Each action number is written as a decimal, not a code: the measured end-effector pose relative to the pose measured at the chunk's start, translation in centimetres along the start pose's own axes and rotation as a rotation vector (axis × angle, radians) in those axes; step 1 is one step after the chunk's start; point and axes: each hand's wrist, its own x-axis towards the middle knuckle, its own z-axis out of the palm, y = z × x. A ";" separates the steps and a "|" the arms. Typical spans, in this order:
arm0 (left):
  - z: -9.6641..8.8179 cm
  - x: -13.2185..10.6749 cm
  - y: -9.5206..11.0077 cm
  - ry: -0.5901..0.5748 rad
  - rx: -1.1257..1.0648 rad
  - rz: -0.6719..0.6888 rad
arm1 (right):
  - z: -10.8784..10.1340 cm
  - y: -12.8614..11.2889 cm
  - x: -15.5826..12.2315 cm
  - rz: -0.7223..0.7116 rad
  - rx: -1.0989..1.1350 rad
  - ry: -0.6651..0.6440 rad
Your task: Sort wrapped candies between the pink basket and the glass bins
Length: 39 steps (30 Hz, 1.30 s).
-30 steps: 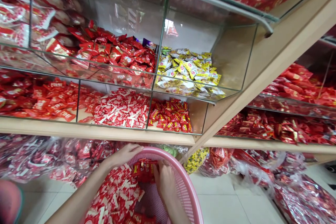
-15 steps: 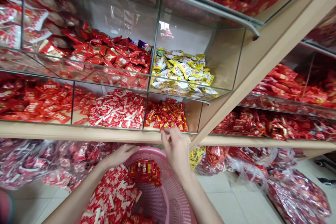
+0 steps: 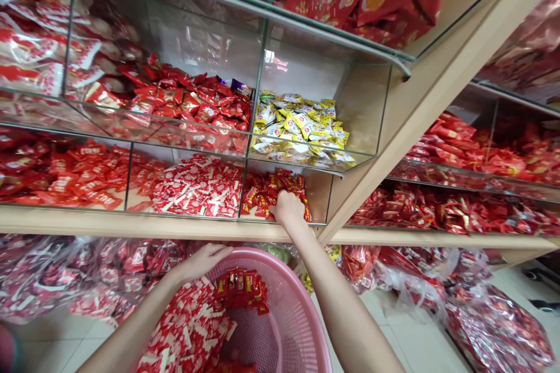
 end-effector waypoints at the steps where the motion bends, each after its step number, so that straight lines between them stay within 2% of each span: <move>1: 0.0 0.0 -0.1 0.000 -0.003 0.004 | 0.0 0.1 0.1 -0.001 0.010 0.002; 7: 0.1 0.1 -0.4 -0.002 0.000 0.007 | 0.4 1.6 1.2 -0.052 0.174 -0.023; 11: 0.1 0.0 -0.3 0.007 0.010 0.011 | -0.3 2.4 1.8 -0.085 0.303 -0.025; 17: 0.2 0.0 -0.3 0.010 -0.011 0.009 | -1.4 2.2 1.7 -0.143 0.390 -0.009; 22: 0.2 0.0 -0.3 0.020 -0.013 0.012 | -0.1 1.7 2.0 -0.265 0.434 0.001; 27: 0.2 -0.1 -0.4 0.023 -0.015 -0.004 | 0.7 0.9 1.5 -0.215 0.259 -0.052; 33: 0.2 0.0 -0.2 0.017 -0.027 0.011 | -0.3 -1.0 -0.3 -0.114 -0.023 -0.001; 39: 0.2 0.0 -0.3 0.014 -0.020 0.023 | -0.5 -2.3 -0.2 -0.108 -0.129 -0.069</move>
